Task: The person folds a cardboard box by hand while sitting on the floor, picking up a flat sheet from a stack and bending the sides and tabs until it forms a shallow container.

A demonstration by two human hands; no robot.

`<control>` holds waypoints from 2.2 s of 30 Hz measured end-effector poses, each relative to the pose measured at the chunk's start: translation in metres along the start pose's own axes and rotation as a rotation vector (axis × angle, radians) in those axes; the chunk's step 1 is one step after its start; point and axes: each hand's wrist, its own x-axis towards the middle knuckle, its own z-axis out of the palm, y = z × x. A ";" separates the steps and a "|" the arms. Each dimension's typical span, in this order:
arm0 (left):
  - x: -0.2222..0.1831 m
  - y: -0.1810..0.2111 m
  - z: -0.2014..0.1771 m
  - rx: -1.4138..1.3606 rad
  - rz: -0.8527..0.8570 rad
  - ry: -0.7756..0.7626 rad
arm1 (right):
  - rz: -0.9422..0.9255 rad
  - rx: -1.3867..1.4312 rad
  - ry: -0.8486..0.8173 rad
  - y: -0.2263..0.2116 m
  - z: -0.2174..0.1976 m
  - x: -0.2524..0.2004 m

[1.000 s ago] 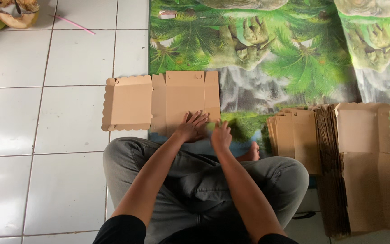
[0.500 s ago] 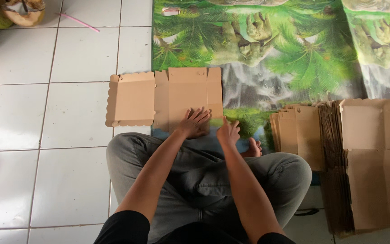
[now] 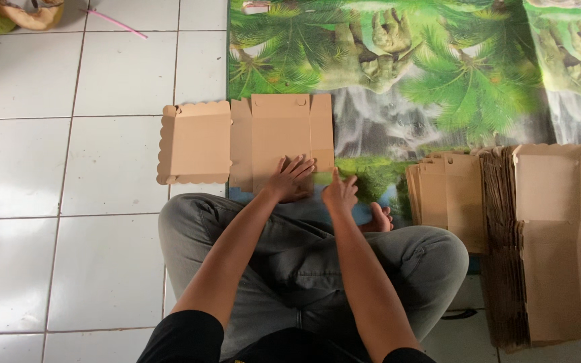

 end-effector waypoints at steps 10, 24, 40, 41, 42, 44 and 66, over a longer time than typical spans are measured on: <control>-0.006 0.002 -0.010 -0.062 0.002 -0.062 | -0.228 -0.014 -0.016 -0.038 0.031 -0.007; -0.012 0.003 -0.027 0.005 0.008 -0.024 | -0.261 0.020 -0.001 -0.026 0.024 -0.009; -0.003 -0.009 -0.043 -0.152 0.024 -0.024 | -0.267 0.102 -0.036 -0.014 -0.013 0.011; -0.004 -0.012 -0.049 -0.223 0.004 -0.058 | -0.263 0.107 -0.062 -0.013 -0.013 0.013; -0.005 -0.015 -0.056 -0.294 -0.017 -0.093 | -0.258 0.111 -0.089 -0.012 -0.012 0.014; -0.004 -0.024 -0.048 -0.243 -0.078 -0.070 | -0.287 0.077 -0.104 -0.011 -0.010 0.013; -0.031 -0.050 -0.065 -0.436 -0.654 -0.004 | -0.156 -0.055 0.086 -0.020 0.003 0.002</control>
